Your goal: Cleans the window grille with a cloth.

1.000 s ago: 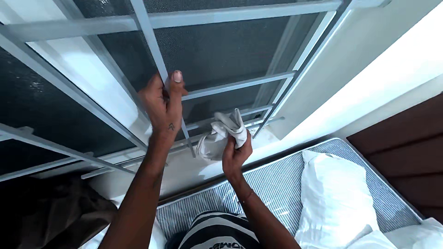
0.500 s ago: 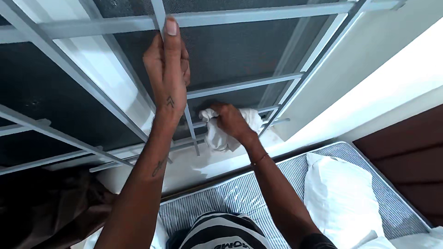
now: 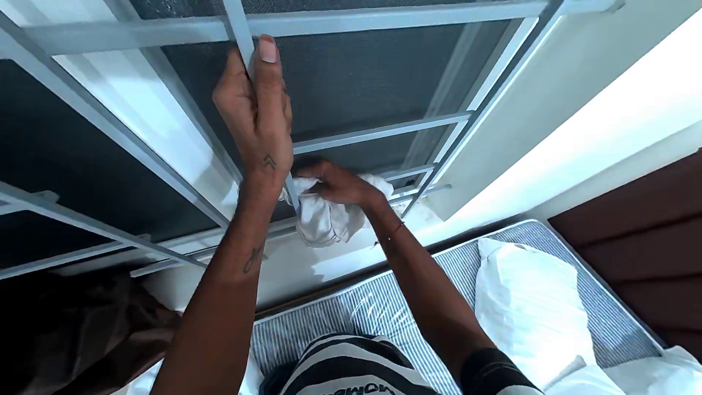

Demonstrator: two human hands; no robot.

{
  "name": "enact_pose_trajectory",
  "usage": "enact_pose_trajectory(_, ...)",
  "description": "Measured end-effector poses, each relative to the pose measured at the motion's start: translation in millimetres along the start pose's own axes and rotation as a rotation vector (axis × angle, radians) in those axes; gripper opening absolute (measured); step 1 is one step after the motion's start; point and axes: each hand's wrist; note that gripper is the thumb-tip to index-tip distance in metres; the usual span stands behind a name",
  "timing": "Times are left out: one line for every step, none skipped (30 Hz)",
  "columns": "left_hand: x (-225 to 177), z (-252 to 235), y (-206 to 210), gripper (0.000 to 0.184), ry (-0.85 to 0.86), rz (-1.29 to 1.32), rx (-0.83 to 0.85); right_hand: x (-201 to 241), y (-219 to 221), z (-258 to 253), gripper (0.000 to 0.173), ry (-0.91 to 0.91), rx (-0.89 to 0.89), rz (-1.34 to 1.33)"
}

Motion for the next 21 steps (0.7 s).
enact_pose_trajectory(-0.1, -0.1, -0.9, 0.030, 0.004, 0.007, 0.008, -1.9, -9.1, 7.0, 0.021, -0.003, 0.003, 0.033)
enact_pose_trajectory(0.0, -0.5, -1.4, 0.029, 0.008, 0.016, 0.016, -3.2, -19.0, 14.4, 0.020, 0.012, -0.002, 0.079)
enact_pose_trajectory(-0.1, -0.1, -1.6, 0.028, 0.009, 0.026, 0.023, -3.7, -28.2, 22.6, 0.020, 0.047, -0.013, 0.131)
enact_pose_trajectory(0.3, -0.1, -1.3, 0.028, 0.012, 0.035, 0.022, -4.5, -35.2, 30.0, 0.020, 0.100, -0.041, 0.192)
enact_pose_trajectory(1.3, -0.3, -0.2, 0.028, 0.021, 0.041, 0.012, -4.9, -38.3, 36.0, 0.020, 0.161, -0.081, 0.245)
enact_pose_trajectory(2.5, -0.2, 1.4, 0.029, 0.032, 0.041, -0.005, -6.0, -36.1, 40.4, 0.022, 0.194, -0.135, 0.290)
enact_pose_trajectory(3.6, 0.2, 2.9, 0.029, 0.044, 0.032, -0.027, -5.3, -28.5, 43.0, 0.025, 0.217, -0.192, 0.322)
enact_pose_trajectory(4.6, 0.3, 4.0, 0.029, 0.055, 0.012, -0.047, -2.0, -16.1, 43.1, 0.028, 0.226, -0.252, 0.341)
enact_pose_trajectory(5.3, -0.1, 4.7, 0.029, 0.062, -0.005, -0.062, 2.9, 0.2, 40.3, 0.031, 0.210, -0.324, 0.340)
enact_pose_trajectory(5.6, -0.2, 5.1, 0.029, 0.058, -0.015, -0.071, 8.4, 18.4, 36.3, 0.033, 0.173, -0.397, 0.318)
enact_pose_trajectory(5.0, 0.7, 5.1, 0.029, 0.046, -0.015, -0.072, 13.0, 37.3, 32.3, 0.034, 0.131, -0.473, 0.277)
enact_pose_trajectory(4.0, 1.0, 5.3, 0.028, 0.028, -0.007, -0.071, 15.2, 54.5, 28.6, 0.035, 0.081, -0.546, 0.230)
enact_pose_trajectory(2.3, 1.2, 5.1, 0.027, 0.008, 0.001, -0.067, 16.5, 67.1, 27.4, 0.037, 0.045, -0.604, 0.194)
enact_pose_trajectory(0.5, 1.5, 4.9, 0.027, -0.010, 0.011, -0.064, 15.8, 74.0, 29.2, 0.037, 0.018, -0.639, 0.182)
enact_pose_trajectory(-1.1, 1.7, 5.0, 0.027, -0.020, 0.018, -0.062, 13.7, 74.8, 33.6, 0.037, 0.001, -0.637, 0.204)
enact_pose_trajectory(-2.3, 1.6, 4.9, 0.028, -0.024, 0.027, -0.061, 9.8, 71.6, 39.5, 0.037, -0.011, -0.608, 0.267)
enact_pose_trajectory(-2.7, 1.6, 4.5, 0.028, -0.025, 0.030, -0.063, 5.3, 66.8, 46.6, 0.037, -0.008, -0.572, 0.359)
enact_pose_trajectory(-3.0, 2.2, 4.2, 0.029, -0.026, 0.033, -0.059, 0.7, 62.0, 54.1, 0.038, -0.002, -0.563, 0.450)
enact_pose_trajectory(-2.8, 2.9, 4.3, 0.028, -0.024, 0.033, -0.056, -3.8, 58.1, 60.6, 0.038, 0.002, -0.587, 0.521)
enact_pose_trajectory(-1.9, 3.0, 4.5, 0.027, -0.018, 0.033, -0.054, -8.2, 55.6, 65.0, 0.037, 0.005, -0.629, 0.564)
enact_pose_trajectory(-0.3, 2.4, 4.2, 0.025, -0.007, 0.030, -0.054, -11.9, 56.6, 66.4, 0.034, 0.016, -0.681, 0.575)
Point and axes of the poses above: each hand's wrist, its own z-axis away from the middle knuckle, its own y-axis out of the palm, x = y × z, and after that the axes turned 5 degrees about -z, right-handed
